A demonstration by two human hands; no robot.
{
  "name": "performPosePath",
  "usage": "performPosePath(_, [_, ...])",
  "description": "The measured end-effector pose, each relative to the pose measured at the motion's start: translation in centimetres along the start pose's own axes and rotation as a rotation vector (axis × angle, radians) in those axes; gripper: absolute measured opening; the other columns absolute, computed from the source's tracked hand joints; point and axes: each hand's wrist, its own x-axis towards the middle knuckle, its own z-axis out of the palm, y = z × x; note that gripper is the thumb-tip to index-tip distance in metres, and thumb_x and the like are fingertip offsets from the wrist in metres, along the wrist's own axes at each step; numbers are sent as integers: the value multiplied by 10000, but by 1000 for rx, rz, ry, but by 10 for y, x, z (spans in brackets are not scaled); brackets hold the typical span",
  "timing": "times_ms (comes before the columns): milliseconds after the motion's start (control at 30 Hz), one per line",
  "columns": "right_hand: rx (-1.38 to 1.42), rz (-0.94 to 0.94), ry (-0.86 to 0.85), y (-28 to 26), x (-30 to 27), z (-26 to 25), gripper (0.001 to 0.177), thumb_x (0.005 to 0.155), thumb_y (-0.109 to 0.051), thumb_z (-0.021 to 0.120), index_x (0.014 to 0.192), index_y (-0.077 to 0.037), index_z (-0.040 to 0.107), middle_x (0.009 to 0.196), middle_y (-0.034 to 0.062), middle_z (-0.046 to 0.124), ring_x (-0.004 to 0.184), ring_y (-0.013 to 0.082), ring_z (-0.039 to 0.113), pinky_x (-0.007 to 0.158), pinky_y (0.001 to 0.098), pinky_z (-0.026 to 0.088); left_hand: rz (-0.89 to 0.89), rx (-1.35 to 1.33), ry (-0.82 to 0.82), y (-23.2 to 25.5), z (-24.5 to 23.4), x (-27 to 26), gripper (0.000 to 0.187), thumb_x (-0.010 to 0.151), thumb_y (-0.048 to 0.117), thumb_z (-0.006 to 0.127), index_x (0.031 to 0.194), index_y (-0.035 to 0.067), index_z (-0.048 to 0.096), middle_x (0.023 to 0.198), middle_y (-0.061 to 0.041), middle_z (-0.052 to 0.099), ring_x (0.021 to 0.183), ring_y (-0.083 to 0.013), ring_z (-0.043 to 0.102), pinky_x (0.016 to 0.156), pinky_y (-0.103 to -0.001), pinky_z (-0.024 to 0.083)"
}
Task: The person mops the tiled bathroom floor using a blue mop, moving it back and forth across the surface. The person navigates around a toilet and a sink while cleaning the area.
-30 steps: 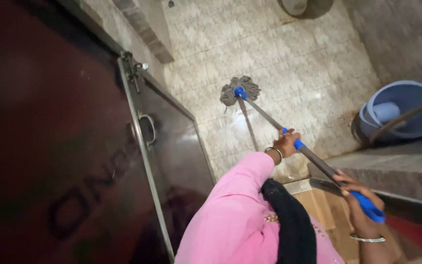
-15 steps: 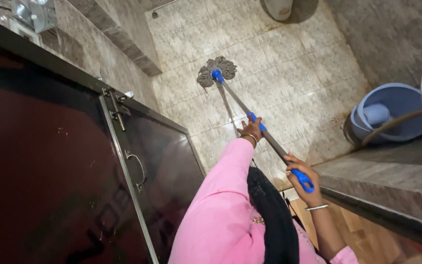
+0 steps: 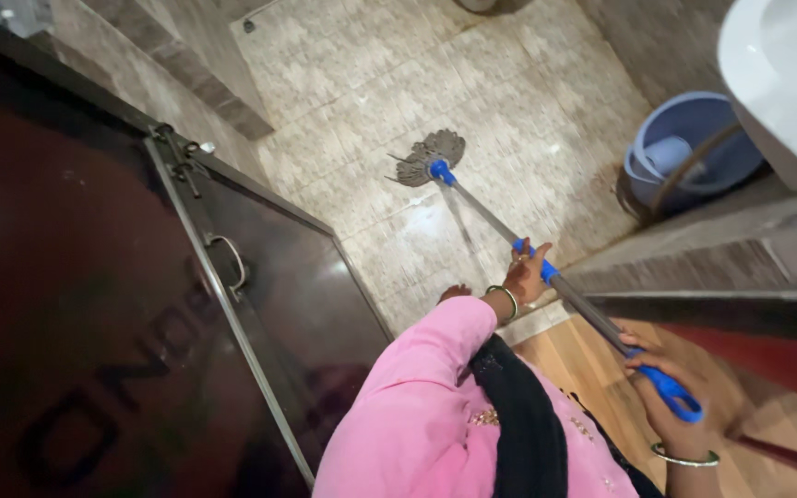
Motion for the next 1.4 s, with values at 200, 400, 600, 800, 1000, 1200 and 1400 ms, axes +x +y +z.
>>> performPosePath(200, [12, -38, 183, -19, -34, -15, 176, 859, 134, 620, 991, 24, 657, 1192, 195, 711, 1262, 292, 663, 1169, 405, 490, 169, 22, -95, 42, 33, -6, 944, 809, 247, 798, 1615, 173, 313, 1545, -379, 318, 1530, -525, 273, 1256, -573, 236])
performPosePath(400, [23, -28, 308, 3, -11, 13, 155, 888, 110, 605, 1010, 23, 646, 1170, 197, 707, 1197, 261, 674, 1151, 373, 495, 75, 27, -255, 33, 19, 36, 829, 762, 146, 768, 1500, 275, 413, 1686, -248, 203, 1500, -510, 255, 1183, -514, 355])
performPosePath(600, [46, 34, 296, 41, 68, 61, 147, 906, 94, 585, 1014, 11, 641, 1273, 192, 693, 1322, 297, 622, 1136, 368, 452, -43, 201, -318, 4, -30, 126, 733, 833, 241, 750, 1489, 290, 425, 1718, -91, 171, 1561, -407, 164, 1174, -686, 222])
performPosePath(800, [60, -9, 322, 89, 177, 101, 150, 901, 73, 600, 1019, 3, 659, 1288, 164, 709, 1312, 263, 635, 1143, 370, 465, -51, 309, -229, -21, -80, 200, 765, 851, 444, 754, 1520, 319, 405, 1689, -49, 244, 1547, -383, 201, 1182, -720, 168])
performPosePath(1000, [16, -47, 205, 95, 186, 106, 210, 828, 80, 630, 1021, 6, 667, 1269, 189, 707, 1330, 277, 623, 1148, 371, 446, -37, 351, -198, -27, -89, 204, 730, 841, 404, 752, 1496, 331, 438, 1661, -21, 326, 1507, -387, 282, 1162, -701, 227])
performPosePath(1200, [-54, 21, 193, 70, 124, 88, 222, 825, 86, 664, 1031, 8, 686, 1261, 185, 718, 1306, 277, 640, 1114, 367, 469, -11, 292, -163, -18, -54, 144, 719, 823, 373, 762, 1477, 283, 479, 1647, -67, 362, 1501, -369, 306, 1172, -709, 215])
performPosePath(1400, [-126, 12, 217, 21, 41, 28, 237, 832, 106, 649, 1046, 15, 698, 1233, 179, 711, 1273, 271, 661, 1129, 371, 479, 138, 192, -93, 26, 6, 65, 753, 796, 375, 791, 1448, 178, 470, 1609, -193, 348, 1517, -383, 271, 1170, -675, 235])
